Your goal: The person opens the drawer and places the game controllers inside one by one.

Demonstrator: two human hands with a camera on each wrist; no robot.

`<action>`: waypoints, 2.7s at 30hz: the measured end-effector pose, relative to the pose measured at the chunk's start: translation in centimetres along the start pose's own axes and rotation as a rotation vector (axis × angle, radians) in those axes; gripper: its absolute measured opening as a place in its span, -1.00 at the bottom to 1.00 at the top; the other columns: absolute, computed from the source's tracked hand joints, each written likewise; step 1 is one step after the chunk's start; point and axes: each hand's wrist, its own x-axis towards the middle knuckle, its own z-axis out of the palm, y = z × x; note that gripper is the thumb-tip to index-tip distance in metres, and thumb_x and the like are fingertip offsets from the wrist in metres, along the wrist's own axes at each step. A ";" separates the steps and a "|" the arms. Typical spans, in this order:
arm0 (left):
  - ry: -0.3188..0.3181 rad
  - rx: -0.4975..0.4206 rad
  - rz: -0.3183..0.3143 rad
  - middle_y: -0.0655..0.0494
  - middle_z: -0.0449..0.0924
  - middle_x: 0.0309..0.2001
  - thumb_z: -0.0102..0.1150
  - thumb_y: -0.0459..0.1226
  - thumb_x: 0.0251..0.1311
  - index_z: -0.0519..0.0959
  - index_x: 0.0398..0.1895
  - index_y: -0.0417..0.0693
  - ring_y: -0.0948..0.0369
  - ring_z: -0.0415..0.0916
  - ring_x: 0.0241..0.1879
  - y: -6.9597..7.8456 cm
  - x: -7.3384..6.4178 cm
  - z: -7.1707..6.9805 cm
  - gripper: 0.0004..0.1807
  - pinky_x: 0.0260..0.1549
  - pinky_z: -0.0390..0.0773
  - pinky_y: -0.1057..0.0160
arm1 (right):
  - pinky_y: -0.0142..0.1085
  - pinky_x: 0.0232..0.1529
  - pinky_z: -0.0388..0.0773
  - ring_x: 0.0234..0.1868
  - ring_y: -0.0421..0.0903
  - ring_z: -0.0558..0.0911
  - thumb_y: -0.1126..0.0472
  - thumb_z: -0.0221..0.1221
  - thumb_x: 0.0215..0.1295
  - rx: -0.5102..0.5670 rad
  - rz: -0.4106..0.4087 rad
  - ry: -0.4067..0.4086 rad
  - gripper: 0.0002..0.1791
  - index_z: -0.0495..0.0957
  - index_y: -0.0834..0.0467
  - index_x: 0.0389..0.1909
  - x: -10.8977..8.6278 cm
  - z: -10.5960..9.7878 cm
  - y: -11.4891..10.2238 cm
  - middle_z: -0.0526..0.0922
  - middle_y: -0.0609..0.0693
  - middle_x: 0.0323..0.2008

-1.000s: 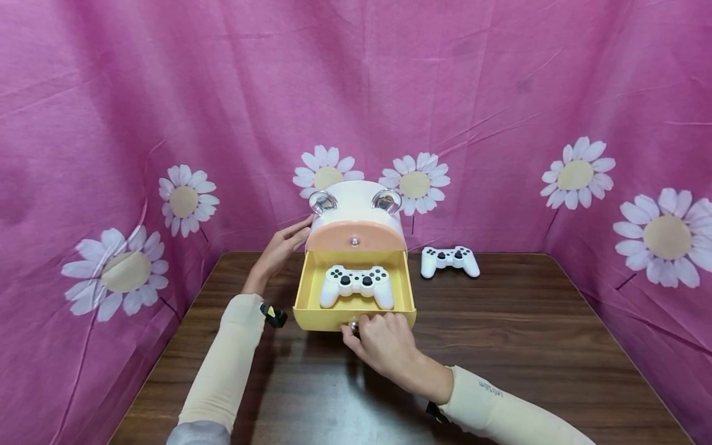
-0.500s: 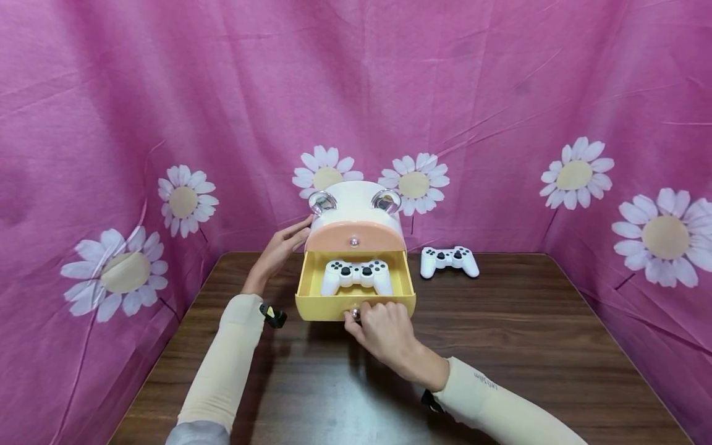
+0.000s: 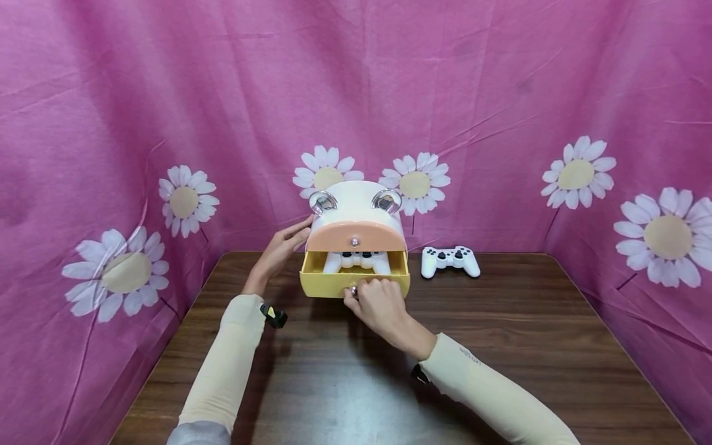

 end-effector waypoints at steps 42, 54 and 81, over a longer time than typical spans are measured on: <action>-0.020 -0.043 0.010 0.12 0.15 0.70 0.09 -0.07 0.64 0.28 0.65 -0.02 0.15 0.06 0.69 -0.2 -0.1 0.0 -0.37 0.67 0.19 0.07 | -0.21 -0.77 0.30 -0.69 -0.07 0.46 -0.26 0.25 0.49 0.189 0.265 -0.249 -0.36 0.35 -0.03 -0.73 3.2 2.9 2.9 0.39 -0.10 -0.76; -0.016 -0.037 -0.002 0.13 0.16 0.70 0.08 -0.08 0.64 0.29 0.65 -0.02 0.14 0.07 0.69 -0.3 -0.2 0.1 -0.38 0.68 0.16 0.07 | -0.22 -0.60 0.52 -0.74 -0.22 0.55 -0.21 0.22 0.52 0.473 0.511 -0.467 -0.44 0.61 -0.09 -0.72 1.2 3.4 3.0 0.50 -0.24 -0.87; -0.010 -0.030 -0.015 0.19 0.17 0.70 0.10 -0.03 0.62 0.30 0.65 0.04 0.18 0.08 0.68 -0.3 0.0 0.0 -0.36 0.67 0.20 0.07 | -0.49 -0.83 0.20 -0.85 -0.30 0.25 -0.05 0.06 0.63 1.256 1.080 -0.517 -0.45 0.71 0.39 0.03 -1.5 7.1 1.3 0.39 -0.18 -0.79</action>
